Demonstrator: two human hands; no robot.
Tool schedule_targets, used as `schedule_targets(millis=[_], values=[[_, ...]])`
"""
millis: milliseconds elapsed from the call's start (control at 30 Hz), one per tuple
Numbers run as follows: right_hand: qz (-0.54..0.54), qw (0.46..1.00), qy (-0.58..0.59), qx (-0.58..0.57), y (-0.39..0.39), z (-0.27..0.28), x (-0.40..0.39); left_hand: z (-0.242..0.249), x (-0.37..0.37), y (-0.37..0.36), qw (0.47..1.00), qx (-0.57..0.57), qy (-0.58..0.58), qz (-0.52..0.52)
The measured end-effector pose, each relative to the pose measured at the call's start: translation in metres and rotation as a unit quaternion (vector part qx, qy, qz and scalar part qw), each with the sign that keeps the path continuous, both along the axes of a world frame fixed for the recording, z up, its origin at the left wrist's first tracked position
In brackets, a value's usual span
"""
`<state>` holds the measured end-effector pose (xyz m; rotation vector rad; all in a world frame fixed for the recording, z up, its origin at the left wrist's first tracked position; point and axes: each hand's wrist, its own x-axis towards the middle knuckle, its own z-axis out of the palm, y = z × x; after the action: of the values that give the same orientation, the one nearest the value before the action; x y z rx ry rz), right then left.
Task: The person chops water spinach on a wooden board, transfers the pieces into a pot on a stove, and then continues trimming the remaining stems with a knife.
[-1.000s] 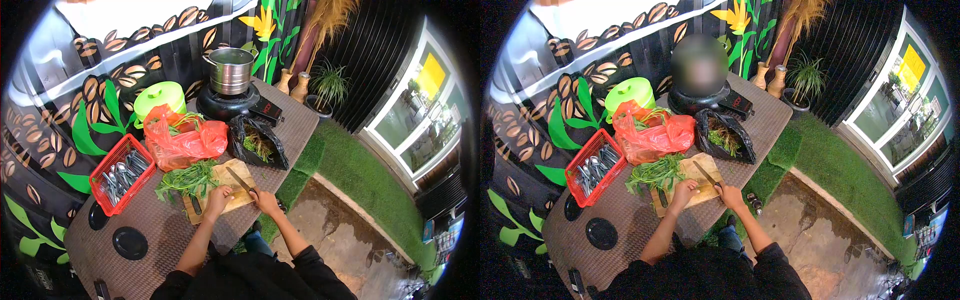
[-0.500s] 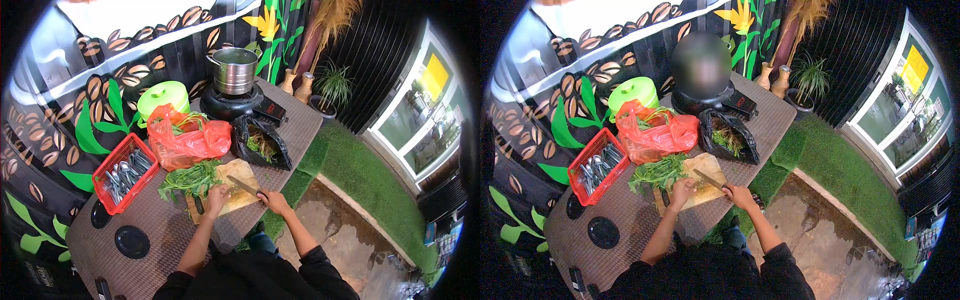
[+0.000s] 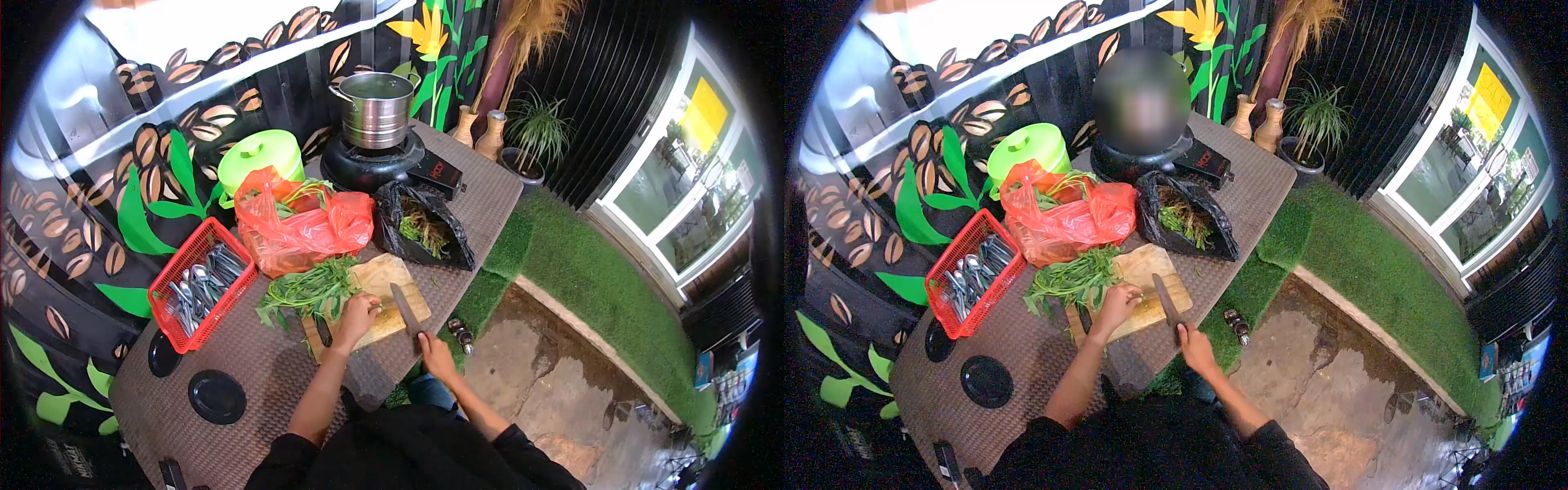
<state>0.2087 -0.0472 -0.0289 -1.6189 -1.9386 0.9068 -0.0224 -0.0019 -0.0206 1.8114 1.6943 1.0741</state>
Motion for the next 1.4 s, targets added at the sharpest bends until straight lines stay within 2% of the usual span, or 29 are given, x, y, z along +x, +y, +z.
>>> schedule_targets(millis=[67,267,300,367,433,467,567,733,800,833,900,933,1000,1067,1167,1300,1367,1400], values=[[-0.031,0.999,0.039,0.006,-0.009,-0.013,-0.013,0.009,0.0,-0.002,0.996,-0.05,-0.058,-0.035],[-0.03,0.998,0.063,0.0,-0.015,-0.039,-0.032,0.009,-0.007,-0.003,0.988,-0.106,-0.105,-0.032],[-0.024,0.998,0.065,-0.003,-0.015,-0.041,-0.033,0.005,-0.008,-0.001,0.988,-0.106,-0.105,-0.034],[-0.026,0.997,0.068,-0.005,-0.015,-0.043,-0.036,-0.003,-0.011,0.002,0.995,-0.017,-0.099,0.018],[-0.025,0.997,0.07,-0.007,-0.017,-0.034,-0.041,-0.001,-0.01,0.004,0.997,-0.045,-0.068,0.012],[-0.024,0.996,0.072,-0.043,-0.017,-0.029,-0.043,0.0,-0.008,0.004,0.997,-0.072,-0.037,0.006],[-0.012,0.994,0.075,-0.082,-0.019,-0.011,-0.051,0.017,-0.002,-0.003,0.989,-0.126,-0.066,-0.029],[0.001,0.988,0.098,-0.121,-0.018,0.004,-0.059,0.006,0.006,-0.008,0.985,-0.114,-0.126,0.007],[0.014,0.972,0.147,-0.181,-0.019,0.014,-0.059,0.004,0.01,-0.01,0.985,-0.095,-0.138,0.03],[0.013,0.973,0.146,-0.181,-0.018,0.013,-0.057,0.003,0.012,-0.01,0.982,-0.086,-0.162,0.044],[0.034,0.947,0.243,-0.209,-0.016,0.01,-0.054,0.005,0.015,-0.01,0.978,-0.078,-0.187,0.059],[0.035,0.947,0.242,-0.21,-0.015,0.008,-0.052,0.008,0.016,-0.011,0.976,-0.083,-0.191,0.062],[0.044,0.914,0.322,-0.241,-0.011,0.007,-0.051,0.02,0.016,-0.009,0.975,-0.086,-0.194,0.069],[0.051,0.915,0.326,-0.233,-0.004,0.023,-0.051,0.039,0.015,-0.003,0.966,-0.087,-0.233,0.065],[0.059,0.91,0.346,-0.222,0.016,0.056,-0.052,0.07,0.012,0.015,0.972,-0.067,-0.217,0.058],[0.067,0.908,0.359,-0.204,0.059,0.122,-0.054,0.139,0.009,0.052,0.985,0.011,-0.165,0.044],[0.086,0.911,0.366,-0.169,0.093,0.149,-0.054,0.15,0.002,0.092,0.978,0.02,-0.202,0.04],[0.092,0.908,0.377,-0.161,0.112,0.162,-0.056,0.169,0.0,0.11,0.986,0.072,-0.149,0.032]])
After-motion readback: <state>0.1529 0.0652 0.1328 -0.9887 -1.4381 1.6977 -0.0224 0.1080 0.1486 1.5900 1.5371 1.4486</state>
